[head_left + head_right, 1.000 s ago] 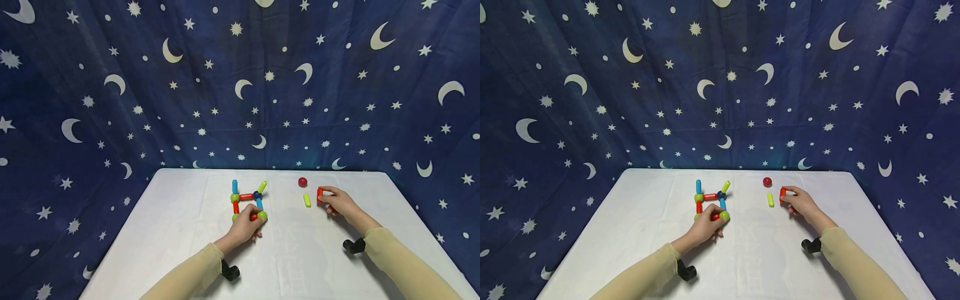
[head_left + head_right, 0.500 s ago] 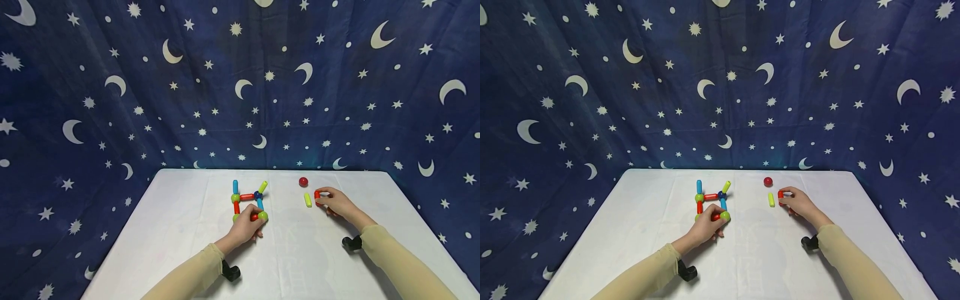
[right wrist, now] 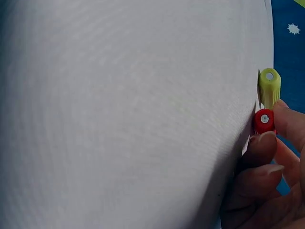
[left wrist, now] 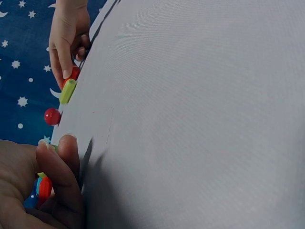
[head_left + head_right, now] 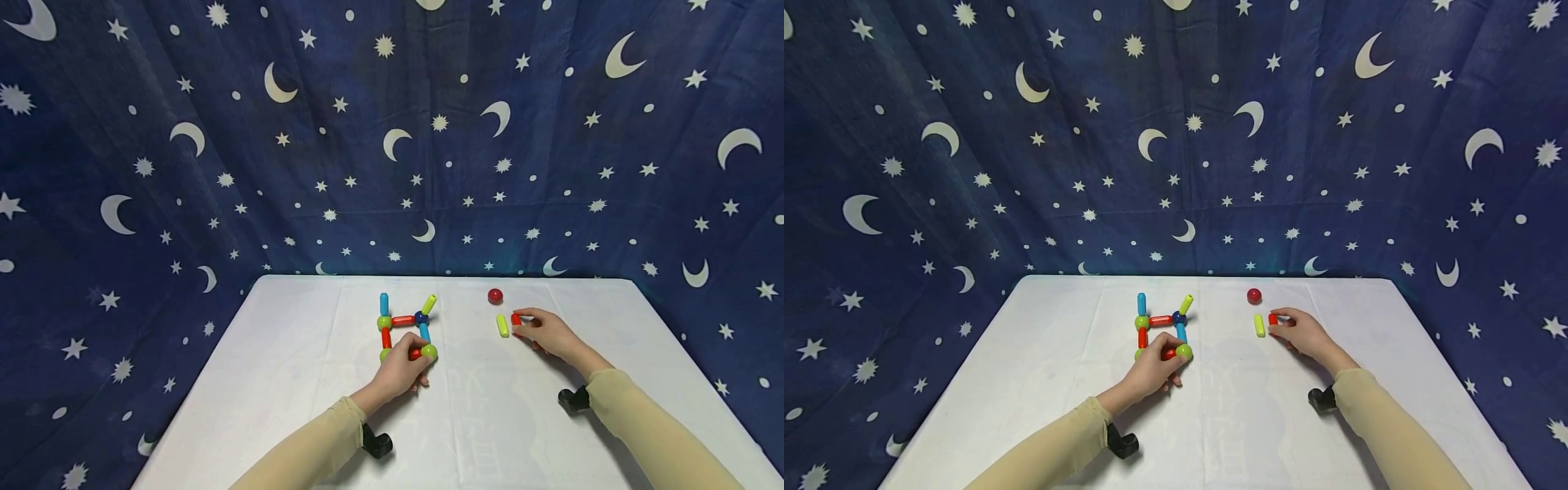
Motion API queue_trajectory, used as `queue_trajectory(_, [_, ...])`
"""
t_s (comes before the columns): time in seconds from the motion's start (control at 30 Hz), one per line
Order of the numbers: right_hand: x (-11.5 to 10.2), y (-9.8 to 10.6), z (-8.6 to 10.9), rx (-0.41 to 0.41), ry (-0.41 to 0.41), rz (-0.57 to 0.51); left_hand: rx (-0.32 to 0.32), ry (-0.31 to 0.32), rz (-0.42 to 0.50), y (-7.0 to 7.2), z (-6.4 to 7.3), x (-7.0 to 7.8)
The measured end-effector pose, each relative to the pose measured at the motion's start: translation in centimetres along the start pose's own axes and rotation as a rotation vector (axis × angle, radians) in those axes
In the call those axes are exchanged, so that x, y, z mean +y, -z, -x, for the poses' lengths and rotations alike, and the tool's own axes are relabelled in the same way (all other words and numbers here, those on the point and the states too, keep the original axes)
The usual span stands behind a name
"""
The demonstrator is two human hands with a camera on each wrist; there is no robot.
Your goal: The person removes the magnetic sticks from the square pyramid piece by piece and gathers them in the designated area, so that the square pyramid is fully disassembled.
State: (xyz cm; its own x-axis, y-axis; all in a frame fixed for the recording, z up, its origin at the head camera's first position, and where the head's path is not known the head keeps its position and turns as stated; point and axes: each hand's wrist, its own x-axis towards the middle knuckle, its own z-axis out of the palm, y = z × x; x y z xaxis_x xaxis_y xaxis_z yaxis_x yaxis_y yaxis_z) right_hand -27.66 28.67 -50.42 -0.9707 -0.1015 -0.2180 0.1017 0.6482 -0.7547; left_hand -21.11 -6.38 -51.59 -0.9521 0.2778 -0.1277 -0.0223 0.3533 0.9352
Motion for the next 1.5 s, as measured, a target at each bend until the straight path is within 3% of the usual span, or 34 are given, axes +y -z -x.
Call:
queue_trajectory(0.77, [-0.1,0.1,-0.1,0.013,-0.033,0.016,0.013,-0.015,0.003,0.0,0.0,0.1])
queue_trajectory(0.87, [0.0,0.0,0.0,0.099,-0.007,0.007,0.011,-0.009,-0.009,0.0,0.0,0.1])
queue_trajectory(1.03, [-1.3,-0.8,0.7,0.341,0.125,-0.026,-0.001,0.001,-0.028,0.2,0.1,0.1])
queue_trajectory(1.1, [-2.6,-1.6,1.1,0.356,0.179,-0.072,-0.004,-0.006,-0.031,0.3,0.2,0.2])
queue_trajectory(1.17, [-4.1,-2.6,1.3,0.306,0.226,-0.113,-0.014,-0.012,-0.04,0.5,0.3,0.2])
queue_trajectory(1.27, [-6.0,-4.5,1.3,0.168,0.253,-0.178,-0.061,-0.022,-0.051,0.6,0.5,0.3])
queue_trajectory(1.37, [-7.1,-6.1,1.1,0.029,0.244,-0.209,-0.134,-0.024,-0.077,0.7,0.6,0.4])
queue_trajectory(1.5, [-7.5,-7.4,1.2,-0.061,0.196,-0.217,-0.212,-0.033,-0.158,0.9,1.0,0.7])
